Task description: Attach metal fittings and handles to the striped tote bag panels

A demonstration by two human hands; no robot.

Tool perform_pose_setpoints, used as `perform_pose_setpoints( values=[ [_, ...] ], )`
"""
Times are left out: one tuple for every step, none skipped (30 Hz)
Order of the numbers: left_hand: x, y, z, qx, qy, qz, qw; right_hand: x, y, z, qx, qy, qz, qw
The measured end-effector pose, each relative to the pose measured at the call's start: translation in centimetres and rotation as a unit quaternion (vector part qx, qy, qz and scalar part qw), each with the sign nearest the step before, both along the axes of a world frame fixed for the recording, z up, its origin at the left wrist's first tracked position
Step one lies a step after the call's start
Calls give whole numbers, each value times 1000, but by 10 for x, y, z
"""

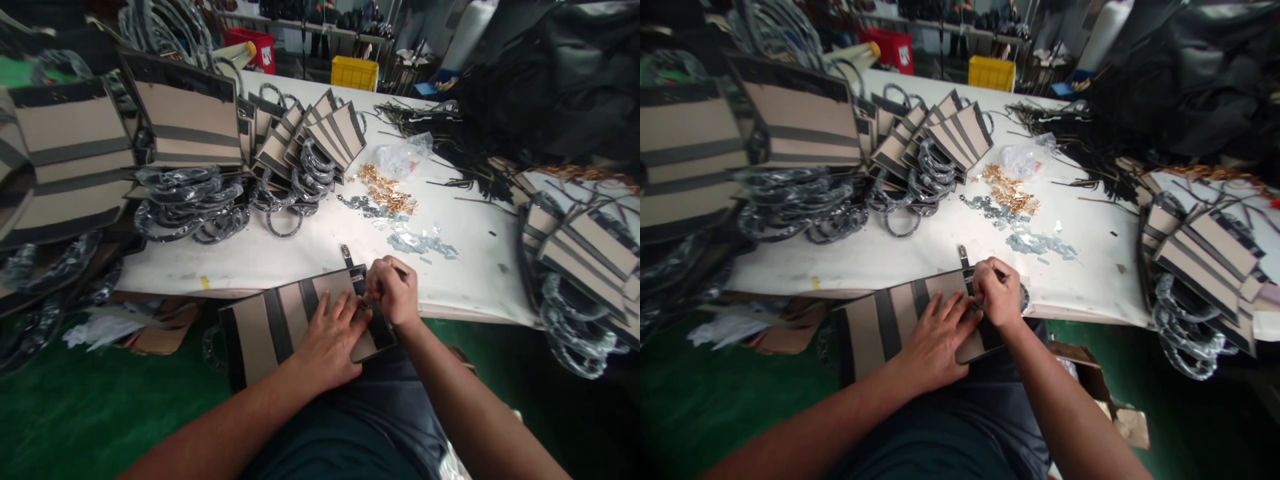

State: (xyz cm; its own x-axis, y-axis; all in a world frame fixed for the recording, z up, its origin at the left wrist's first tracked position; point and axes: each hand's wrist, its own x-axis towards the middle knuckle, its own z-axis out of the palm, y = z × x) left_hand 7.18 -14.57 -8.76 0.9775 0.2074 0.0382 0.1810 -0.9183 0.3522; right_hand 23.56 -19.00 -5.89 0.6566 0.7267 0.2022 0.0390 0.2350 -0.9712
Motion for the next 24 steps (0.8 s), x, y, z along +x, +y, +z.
perform_pose_setpoints(
  values=[
    [0, -1, 0, -1, -4, 5, 1000, -5, 0, 1, -22, -62, 19, 998],
    [-1, -2, -1, -2, -9, 13, 1000, -9, -1, 2, -40, -121, 38, 991],
    [-1, -3, -2, -2, -14, 23, 1000, -12, 0, 4, -53, -169, 54, 983],
    [-2, -4, -3, -1, -20, 32, 999, -15, 0, 5, -61, -202, 64, 975],
    [-3, -5, -4, 0, -23, 37, 999, -16, 0, 5, -66, -215, 66, 972],
    [-4, -5, -4, 0, -25, 38, 999, -16, -1, 6, -68, -207, 60, 974],
    [-5, -4, -5, 0, -27, 35, 999, -16, -2, 7, -67, -186, 47, 979],
    [-6, -4, -6, -1, -28, 29, 999, -16, -3, 7, -62, -161, 33, 984],
    [-7, -3, -7, -2, -30, 24, 999, -17, -5, 7, -53, -142, 21, 988],
    [-8, -3, -8, -4, -35, 19, 999, -18, -7, 7, -42, -137, 15, 990],
    [-8, -2, -10, -7, -43, 17, 999, -20, -9, 8, -30, -149, 18, 988],
    [-8, -2, -12, -10, -53, 18, 998, -24, -10, 8, -19, -176, 29, 984],
    [-7, -2, -16, -14, -67, 21, 997, -28, -10, 8, -11, -210, 45, 977],
    [-6, -3, -20, -20, -83, 24, 996, -33, -10, 8, -5, -248, 62, 967],
    [-5, -4, -25, -28, -104, 26, 994, -39, -9, 8, -2, -285, 82, 955],
    [-5, -5, -30, -36, -128, 26, 991, -44, -7, 7, 0, -321, 99, 942],
    [-4, -7, -35, -44, -153, 26, 987, -48, -5, 6, 2, -356, 113, 928],
    [-4, -9, -39, -51, -177, 26, 982, -51, -3, 5, 5, -390, 122, 913],
    [-3, -10, -42, -57, -198, 32, 978, -54, -2, 4, 6, -421, 127, 898],
    [-3, -11, -44, -61, -212, 39, 975, -55, 0, 3, 6, -447, 129, 885],
    [-3, -12, -45, -64, -216, 44, 973, -55, 0, 2, 5, -464, 128, 876],
    [-4, -11, -44, -66, -211, 45, 974, -54, 0, 0, 2, -470, 124, 874],
    [-4, -10, -41, -67, -199, 43, 977, -52, 0, -1, -3, -463, 117, 879],
    [-4, -8, -37, -67, -181, 38, 980, -49, -1, -3, -9, -445, 104, 889]
  ],
)
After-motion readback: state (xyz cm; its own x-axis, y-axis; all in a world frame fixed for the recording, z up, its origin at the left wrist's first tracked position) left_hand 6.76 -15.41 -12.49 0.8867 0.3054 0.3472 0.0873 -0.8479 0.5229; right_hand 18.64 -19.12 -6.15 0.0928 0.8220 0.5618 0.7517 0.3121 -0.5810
